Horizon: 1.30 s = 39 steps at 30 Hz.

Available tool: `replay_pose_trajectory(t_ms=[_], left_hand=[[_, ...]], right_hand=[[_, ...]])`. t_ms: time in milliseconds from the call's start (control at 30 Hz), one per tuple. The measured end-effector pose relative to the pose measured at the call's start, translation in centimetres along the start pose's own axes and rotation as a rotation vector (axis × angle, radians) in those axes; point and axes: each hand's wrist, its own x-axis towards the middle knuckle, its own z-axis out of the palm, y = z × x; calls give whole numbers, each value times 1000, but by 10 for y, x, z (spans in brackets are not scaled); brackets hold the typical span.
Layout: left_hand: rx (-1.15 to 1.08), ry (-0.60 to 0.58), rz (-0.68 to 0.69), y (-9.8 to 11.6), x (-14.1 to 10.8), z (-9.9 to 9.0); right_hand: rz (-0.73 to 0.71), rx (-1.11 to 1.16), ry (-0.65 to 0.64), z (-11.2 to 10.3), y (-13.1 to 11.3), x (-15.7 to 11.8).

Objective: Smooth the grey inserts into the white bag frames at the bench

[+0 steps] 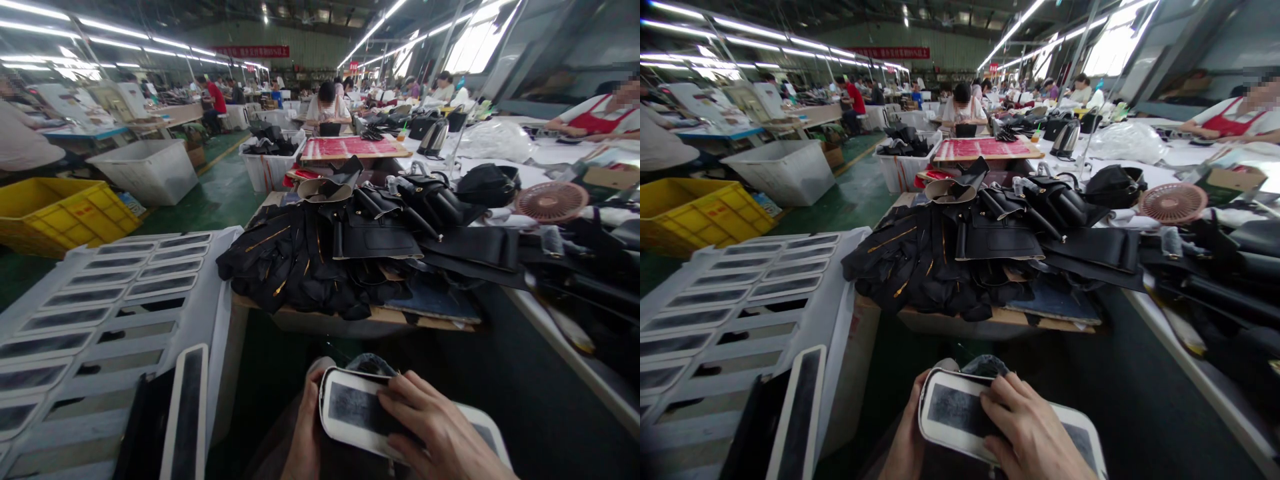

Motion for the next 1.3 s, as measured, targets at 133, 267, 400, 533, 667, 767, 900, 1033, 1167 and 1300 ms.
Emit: replay_pose_trajectory(t_ms=[133,267,400,533,667,767,900,1033,1167,1300], left_hand=[[-134,11,-43,-7,3,-1],[-173,33,-84,-9,5,-3],[-212,3,-152,-3,9,-4],[-245,-40,-159,-1,13,-7],[-260,-60,-175,-1,13,-8],[-316,-83,-177,-1,13,-8],[-301,-113,-148,1,11,-11],[-301,-101,-139,1,10,-14],[-382,-141,-189,-2,12,-16],[-340,-135,-164,-5,14,-20]], right_hand=[[-92,-110,168,18,10,-4],[-6,56,144,18,7,1],[28,137,171,17,-9,16],[-95,104,182,31,-22,32],[-49,155,117,35,-26,38],[-18,156,70,30,-23,35],[1,172,40,27,-20,30],[46,232,39,31,-24,33],[104,309,71,34,-29,38],[131,355,93,36,-29,38]])
